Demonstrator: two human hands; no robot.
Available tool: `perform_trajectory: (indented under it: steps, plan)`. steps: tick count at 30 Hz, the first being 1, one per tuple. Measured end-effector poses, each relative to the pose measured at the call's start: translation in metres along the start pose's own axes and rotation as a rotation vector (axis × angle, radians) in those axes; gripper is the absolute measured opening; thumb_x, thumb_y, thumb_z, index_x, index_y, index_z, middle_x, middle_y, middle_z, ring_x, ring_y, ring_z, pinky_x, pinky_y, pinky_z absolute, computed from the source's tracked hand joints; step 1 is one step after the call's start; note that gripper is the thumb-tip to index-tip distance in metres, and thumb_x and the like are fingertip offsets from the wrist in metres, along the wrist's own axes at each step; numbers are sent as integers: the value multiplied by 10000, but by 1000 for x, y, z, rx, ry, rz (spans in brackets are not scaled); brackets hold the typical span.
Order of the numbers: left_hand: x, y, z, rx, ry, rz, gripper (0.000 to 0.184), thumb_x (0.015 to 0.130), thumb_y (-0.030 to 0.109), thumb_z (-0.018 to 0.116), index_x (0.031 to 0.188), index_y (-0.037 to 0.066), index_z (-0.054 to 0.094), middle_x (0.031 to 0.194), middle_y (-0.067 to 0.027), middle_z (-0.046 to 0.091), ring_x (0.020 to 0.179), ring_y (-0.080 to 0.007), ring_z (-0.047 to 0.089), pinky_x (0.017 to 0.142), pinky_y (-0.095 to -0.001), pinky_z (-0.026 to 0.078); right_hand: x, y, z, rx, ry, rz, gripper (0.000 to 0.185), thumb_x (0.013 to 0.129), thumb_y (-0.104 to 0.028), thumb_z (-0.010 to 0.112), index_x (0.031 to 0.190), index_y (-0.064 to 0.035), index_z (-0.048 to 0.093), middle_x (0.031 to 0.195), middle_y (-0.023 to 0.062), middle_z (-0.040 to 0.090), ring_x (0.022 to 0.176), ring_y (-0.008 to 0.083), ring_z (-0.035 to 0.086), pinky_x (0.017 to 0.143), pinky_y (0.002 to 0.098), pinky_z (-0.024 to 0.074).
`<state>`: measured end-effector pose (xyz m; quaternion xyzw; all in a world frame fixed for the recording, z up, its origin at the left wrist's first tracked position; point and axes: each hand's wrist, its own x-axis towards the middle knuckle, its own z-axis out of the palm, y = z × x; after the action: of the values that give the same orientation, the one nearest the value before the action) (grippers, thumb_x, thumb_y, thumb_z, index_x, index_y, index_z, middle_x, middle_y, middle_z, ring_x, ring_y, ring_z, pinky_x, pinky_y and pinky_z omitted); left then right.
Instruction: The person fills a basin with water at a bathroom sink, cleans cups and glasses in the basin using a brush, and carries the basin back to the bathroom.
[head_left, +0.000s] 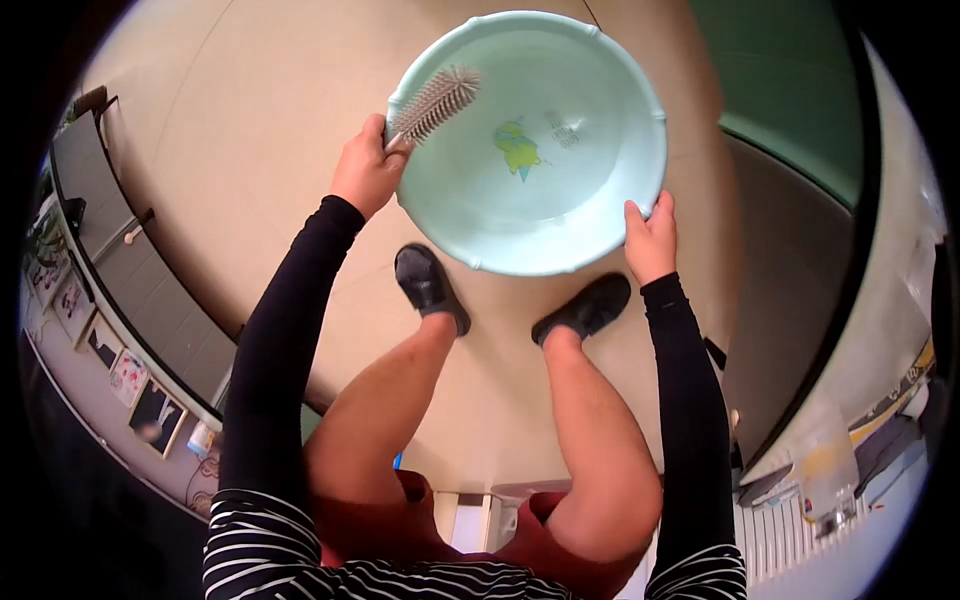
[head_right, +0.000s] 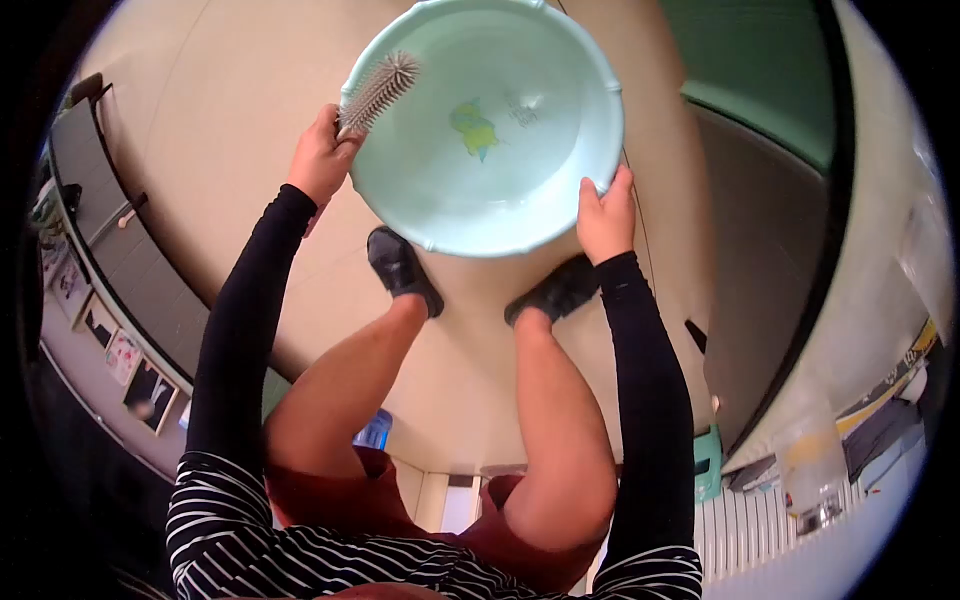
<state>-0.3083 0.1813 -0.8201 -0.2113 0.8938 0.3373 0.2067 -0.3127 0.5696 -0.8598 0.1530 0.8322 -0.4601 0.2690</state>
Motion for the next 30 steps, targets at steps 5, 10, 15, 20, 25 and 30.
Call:
perform_trajectory:
  steps: [5,10,15,20,25,30]
  plan:
    - [-93,22,-37,1,44,-4,270,878,169,643,1017,-21,510,842,-265,630,802,-434,630,709,-469,496,-78,-36,-30,-50,44,-3,445,904,-136,587,1269,59,423,1079,282,645,1009,420,637,882,447,486]
    - [-200,80,-104,85,4,-20,295,861,135,637,1078,-11,501,924,-295,632,880,-482,615,739,-523,493,-188,-96,-84,-67,91,50,423,900,-137,589,1252,30,424,1058,305,643,1005,451,629,866,482,487]
    - [-312,144,-180,93,44,30,300,860,169,645,1043,-18,498,903,-289,634,876,-483,618,745,-526,497,-308,-175,-149,-23,109,99,371,898,-147,594,1203,7,448,1025,304,650,980,465,628,838,495,493]
    - [-387,224,-264,35,-16,-31,333,851,194,665,1047,-24,507,919,-286,646,893,-461,635,757,-506,508,-401,-230,-199,-70,138,174,406,896,-143,605,1239,25,468,1117,270,639,1049,402,628,899,437,484]
    - [-432,301,-340,25,-62,106,332,855,184,659,1065,-32,521,983,-295,648,948,-441,640,793,-492,510,-474,-272,-242,35,296,88,402,882,-151,612,1213,37,485,1073,268,653,1009,408,639,878,447,492]
    - [-449,361,-381,115,-101,343,326,843,163,664,1037,-46,506,963,-304,633,920,-476,616,786,-523,492,-546,-297,-261,180,530,84,382,862,-150,613,1182,35,515,1074,254,658,1001,382,648,881,436,495]
